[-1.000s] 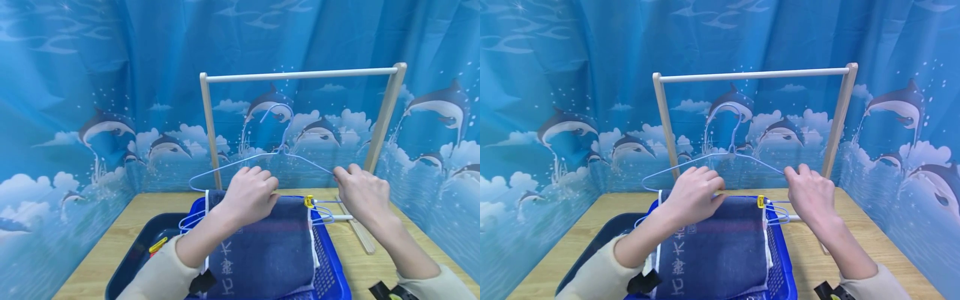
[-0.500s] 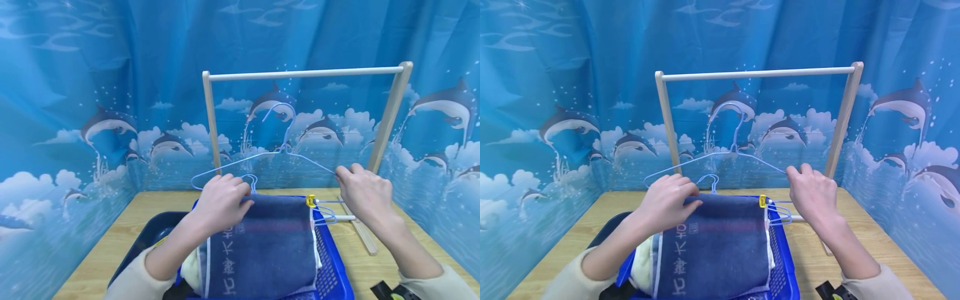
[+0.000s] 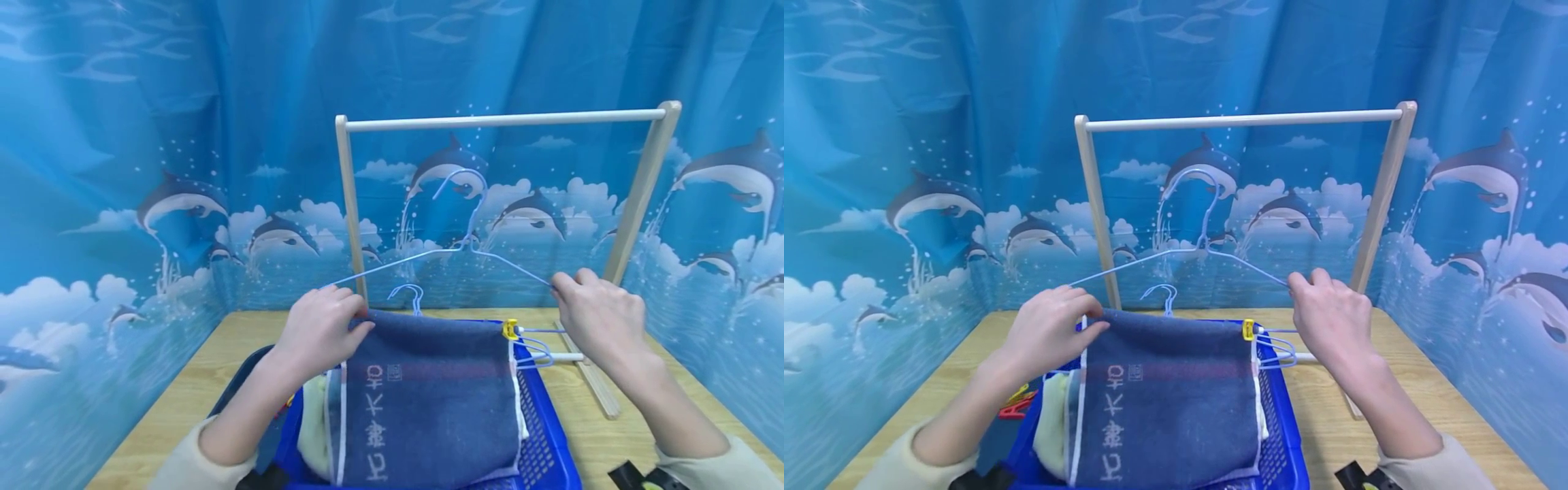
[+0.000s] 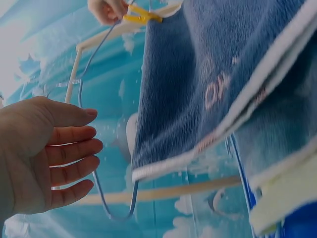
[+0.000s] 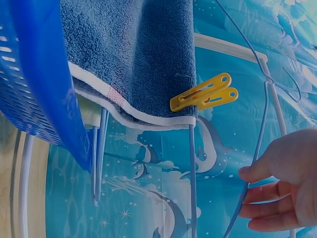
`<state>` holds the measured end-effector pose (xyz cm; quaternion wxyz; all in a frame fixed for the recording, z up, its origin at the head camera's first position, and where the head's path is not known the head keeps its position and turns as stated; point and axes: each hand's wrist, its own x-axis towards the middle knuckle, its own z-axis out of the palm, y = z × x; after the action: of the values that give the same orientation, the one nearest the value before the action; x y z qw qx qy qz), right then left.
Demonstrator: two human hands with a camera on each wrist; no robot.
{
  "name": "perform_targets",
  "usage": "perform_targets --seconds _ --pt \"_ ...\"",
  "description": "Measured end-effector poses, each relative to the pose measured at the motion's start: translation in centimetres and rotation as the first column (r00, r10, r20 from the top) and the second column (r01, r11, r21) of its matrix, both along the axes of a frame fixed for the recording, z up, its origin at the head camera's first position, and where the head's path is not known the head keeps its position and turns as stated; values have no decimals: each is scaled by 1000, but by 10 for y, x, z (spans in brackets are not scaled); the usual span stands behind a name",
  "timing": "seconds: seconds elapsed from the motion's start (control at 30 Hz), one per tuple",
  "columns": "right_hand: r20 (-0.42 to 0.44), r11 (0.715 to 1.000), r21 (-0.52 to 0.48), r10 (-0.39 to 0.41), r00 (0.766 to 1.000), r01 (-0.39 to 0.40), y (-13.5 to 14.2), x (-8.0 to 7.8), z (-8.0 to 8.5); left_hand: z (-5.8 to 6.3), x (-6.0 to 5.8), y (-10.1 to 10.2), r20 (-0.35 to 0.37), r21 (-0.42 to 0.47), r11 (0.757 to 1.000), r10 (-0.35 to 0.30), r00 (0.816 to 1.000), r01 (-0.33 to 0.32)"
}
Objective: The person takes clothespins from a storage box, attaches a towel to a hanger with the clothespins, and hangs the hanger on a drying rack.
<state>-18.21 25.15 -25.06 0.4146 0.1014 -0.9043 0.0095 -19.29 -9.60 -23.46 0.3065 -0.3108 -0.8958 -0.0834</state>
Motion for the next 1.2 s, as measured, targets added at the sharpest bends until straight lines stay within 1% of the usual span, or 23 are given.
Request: perform_targets --seconds 0.13,0.3,0.4,0.5,0.6,0.7,0.87,0.97,1.07,1.13,1.2 --pt "6 1000 -1 -2 1000 2 0 1 1 2 -3 -13 19 33 997 65 998 -65" --pt "5 1000 0 -1 1000 1 0 1 0 3 -9 -27 54 35 990 136 989 -138" --pt "6 1000 0 0 1000 0 1 1 0 3 -12 -37 91 46 979 194 977 -199" --pt "11 1000 0 2 1000 -2 1 1 0 3 -15 -49 134 75 962 251 959 -263" --pt "14 1000 0 4 1000 -4 2 2 0 3 -19 -61 189 88 943 301 935 -321" --pt "18 1000 -1 2 1000 -2 2 2 0 2 -20 -71 267 67 933 326 907 -354" --pt "14 1000 -6 -1 1000 1 2 2 1 -6 -27 -84 392 1 919 363 845 -395" --pt "9 1000 -7 5 1000 -5 3 2 0 -15 -36 -91 445 -46 906 395 804 -420" --pt "11 1000 -7 10 1000 -10 3 2 0 -29 -47 -97 473 -105 900 420 774 -424" --pt "15 1000 -7 12 1000 -12 3 1 -1 -38 -53 -101 482 -147 896 436 760 -420" --pt "20 1000 -4 12 1000 -12 3 1 -1 -47 -59 -104 482 -181 891 450 751 -417"
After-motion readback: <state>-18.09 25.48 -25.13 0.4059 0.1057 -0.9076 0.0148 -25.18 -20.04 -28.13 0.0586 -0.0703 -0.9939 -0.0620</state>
